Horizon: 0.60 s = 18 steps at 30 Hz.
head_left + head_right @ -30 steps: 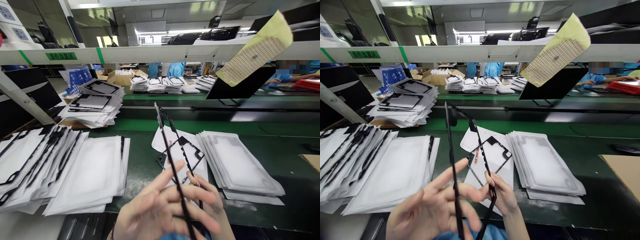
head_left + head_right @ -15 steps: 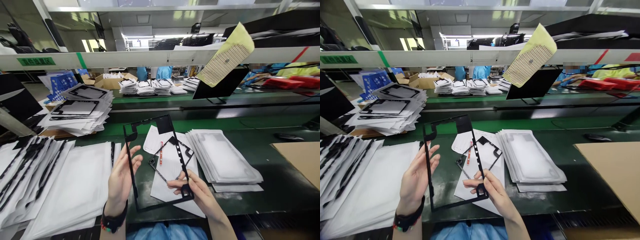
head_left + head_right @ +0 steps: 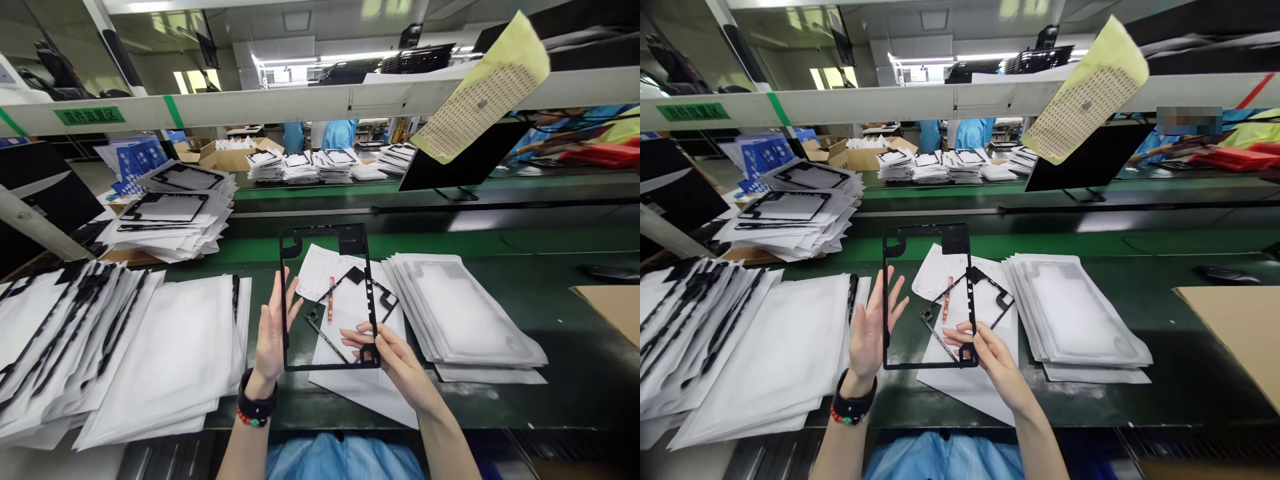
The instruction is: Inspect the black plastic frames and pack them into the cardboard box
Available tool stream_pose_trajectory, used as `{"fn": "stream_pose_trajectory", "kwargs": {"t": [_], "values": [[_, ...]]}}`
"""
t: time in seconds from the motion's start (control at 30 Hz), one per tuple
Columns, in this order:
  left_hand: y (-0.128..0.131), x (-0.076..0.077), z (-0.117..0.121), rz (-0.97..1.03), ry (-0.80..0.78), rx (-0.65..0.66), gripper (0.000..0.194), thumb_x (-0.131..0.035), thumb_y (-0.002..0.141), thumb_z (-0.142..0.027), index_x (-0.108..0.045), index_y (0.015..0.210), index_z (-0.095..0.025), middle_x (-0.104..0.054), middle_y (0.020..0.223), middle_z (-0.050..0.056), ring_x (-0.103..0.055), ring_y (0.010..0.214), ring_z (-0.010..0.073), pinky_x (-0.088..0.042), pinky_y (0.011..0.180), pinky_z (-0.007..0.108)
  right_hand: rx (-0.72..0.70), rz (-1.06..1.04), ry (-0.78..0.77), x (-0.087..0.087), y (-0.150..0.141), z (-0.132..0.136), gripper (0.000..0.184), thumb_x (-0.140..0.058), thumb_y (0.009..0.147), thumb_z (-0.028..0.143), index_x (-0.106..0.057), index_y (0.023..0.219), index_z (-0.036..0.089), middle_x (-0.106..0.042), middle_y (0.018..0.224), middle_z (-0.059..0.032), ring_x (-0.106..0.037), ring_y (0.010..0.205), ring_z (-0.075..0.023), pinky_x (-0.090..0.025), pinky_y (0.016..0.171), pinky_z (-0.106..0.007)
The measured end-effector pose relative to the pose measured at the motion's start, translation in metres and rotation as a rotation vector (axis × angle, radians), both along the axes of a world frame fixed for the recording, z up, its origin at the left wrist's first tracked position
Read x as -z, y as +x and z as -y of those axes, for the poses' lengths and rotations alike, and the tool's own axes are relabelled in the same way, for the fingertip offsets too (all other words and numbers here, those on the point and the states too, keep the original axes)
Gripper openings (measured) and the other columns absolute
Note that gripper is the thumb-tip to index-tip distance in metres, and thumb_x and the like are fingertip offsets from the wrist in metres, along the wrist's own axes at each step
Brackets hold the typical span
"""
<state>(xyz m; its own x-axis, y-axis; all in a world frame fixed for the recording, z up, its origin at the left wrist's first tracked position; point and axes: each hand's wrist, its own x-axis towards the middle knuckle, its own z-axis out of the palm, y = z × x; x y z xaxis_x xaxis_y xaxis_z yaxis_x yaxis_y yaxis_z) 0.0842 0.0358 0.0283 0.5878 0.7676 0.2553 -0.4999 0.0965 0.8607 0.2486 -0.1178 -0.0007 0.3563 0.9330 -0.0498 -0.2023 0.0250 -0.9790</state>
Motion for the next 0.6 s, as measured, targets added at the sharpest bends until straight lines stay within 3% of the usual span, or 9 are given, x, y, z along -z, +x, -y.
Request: {"fn": "stream_pose_trajectory", "kwargs": {"t": [0.17,0.37,0.5,0.6], "values": [[0.001,0.000,-0.001,0.004,-0.062,0.034,0.059,-0.021,0.100,-0.059,-0.048,0.145,-0.034,-0.030,0.163,-0.004,-0.029,0.149,0.0257,-0.035,0.116,0.038,-0.013,0.080,-0.049,0.002,0.010,0.005,0.041,-0.062,0.090,0.056,-0.069,0.109,0.020,-0.074,0.115,-0.0155,-0.065,0.115,-0.0334,-0.045,0.099,-0.049],[0.007,0.001,-0.008,-0.004,-0.279,0.038,0.056,-0.027,0.100,-0.057,-0.056,0.138,-0.027,-0.037,0.160,0.003,-0.042,0.142,0.0279,-0.041,0.111,0.042,0.068,-0.039,-0.025,0.002,0.009,0.001,0.046,-0.070,0.084,0.056,-0.072,0.109,0.017,-0.077,0.104,-0.0149,-0.071,0.101,-0.0297,-0.052,0.087,-0.040],[0.016,0.006,-0.011,-0.074,-0.344,-0.031,0.041,-0.052,0.096,-0.036,-0.058,0.134,-0.024,-0.045,0.154,0.009,-0.055,0.131,0.0273,-0.048,0.106,0.036,0.112,-0.096,-0.035,-0.005,-0.001,-0.006,0.043,-0.071,0.084,0.054,-0.071,0.108,0.018,-0.077,0.102,-0.0141,-0.072,0.098,-0.0281,-0.055,0.081,-0.036],[0.006,0.004,-0.012,-0.123,-0.350,-0.107,0.051,-0.066,0.085,-0.018,-0.057,0.135,-0.021,-0.052,0.148,0.013,-0.067,0.115,0.0252,-0.055,0.093,0.027,0.082,-0.097,-0.057,-0.009,-0.013,-0.006,0.044,-0.071,0.084,0.054,-0.071,0.108,0.017,-0.077,0.102,-0.0151,-0.073,0.099,-0.0294,-0.056,0.083,-0.039]]}}
